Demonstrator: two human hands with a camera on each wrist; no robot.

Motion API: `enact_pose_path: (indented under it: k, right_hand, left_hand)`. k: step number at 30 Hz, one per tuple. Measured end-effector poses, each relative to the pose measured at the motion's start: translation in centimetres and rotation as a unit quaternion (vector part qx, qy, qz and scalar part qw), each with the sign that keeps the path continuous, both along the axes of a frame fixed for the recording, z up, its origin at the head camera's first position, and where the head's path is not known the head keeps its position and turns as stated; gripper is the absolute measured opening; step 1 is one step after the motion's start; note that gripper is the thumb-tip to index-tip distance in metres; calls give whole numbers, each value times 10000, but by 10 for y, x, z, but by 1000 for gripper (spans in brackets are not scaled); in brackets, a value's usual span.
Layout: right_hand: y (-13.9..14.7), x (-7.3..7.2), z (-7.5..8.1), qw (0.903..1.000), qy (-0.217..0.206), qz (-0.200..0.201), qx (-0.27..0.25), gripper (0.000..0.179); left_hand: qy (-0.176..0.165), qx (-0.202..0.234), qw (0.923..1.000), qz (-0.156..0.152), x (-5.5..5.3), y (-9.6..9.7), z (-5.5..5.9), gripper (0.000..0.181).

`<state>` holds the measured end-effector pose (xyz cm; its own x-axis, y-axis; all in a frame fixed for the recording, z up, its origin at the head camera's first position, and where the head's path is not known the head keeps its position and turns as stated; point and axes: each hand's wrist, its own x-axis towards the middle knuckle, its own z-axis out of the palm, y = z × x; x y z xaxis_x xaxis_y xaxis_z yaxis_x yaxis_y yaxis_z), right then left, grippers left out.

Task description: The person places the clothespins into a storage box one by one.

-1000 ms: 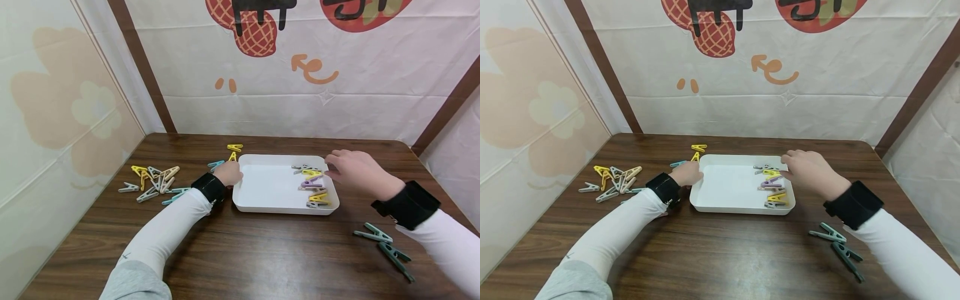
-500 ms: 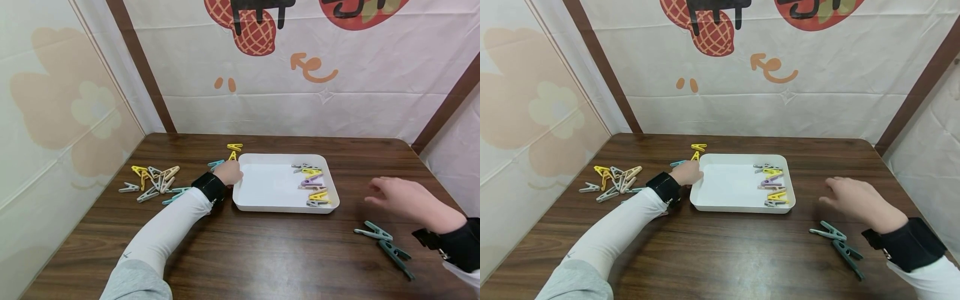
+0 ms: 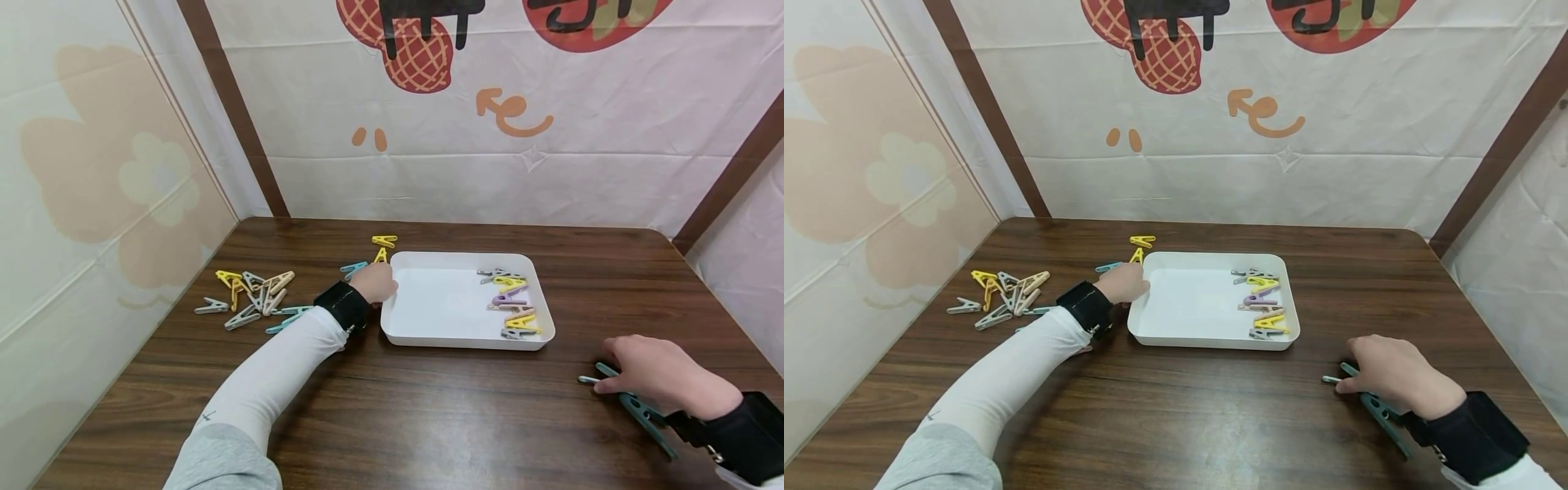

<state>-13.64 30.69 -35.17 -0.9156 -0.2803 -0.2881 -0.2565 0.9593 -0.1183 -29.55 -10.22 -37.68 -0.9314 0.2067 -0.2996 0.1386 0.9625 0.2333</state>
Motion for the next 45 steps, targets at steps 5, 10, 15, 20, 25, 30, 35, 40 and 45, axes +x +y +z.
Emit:
enact_pose_path:
  k: [5,10,15,20,25,30,35,40,45]
  right_hand:
    - [-6,-2,-1,10000,3,96,21,31]
    - [-8,-5,-2,9998,-37,180,94,28]
    - [-10,-8,-1,9995,70,261,181,28]
    - [-16,-14,6,9981,453,390,151,28]
    - [-27,-23,24,9917,1121,631,-41,31]
    - [-42,-34,48,9789,1836,876,-199,28]
    - [-60,-47,64,9714,2089,1062,-382,28]
    - [-76,-60,69,9719,1996,1144,-503,28]
    - [-89,-71,69,9735,1869,1245,-432,33]
  left_hand:
    - [5,-12,10000,20,0,0,-4,23]
    - [21,-8,10000,29,0,0,-7,22]
    - [-9,-4,10000,59,0,-1,-5,23]
    - [-43,6,10000,83,1,-5,-6,23]
    - [-71,28,9999,130,1,-7,-5,24]
    - [-54,51,9999,127,1,-7,-1,23]
    - [-57,41,9999,76,0,-5,0,23]
    - [-54,-11,10000,4,-1,-2,-1,23]
    - [-44,-63,10000,-54,-1,-1,0,24]
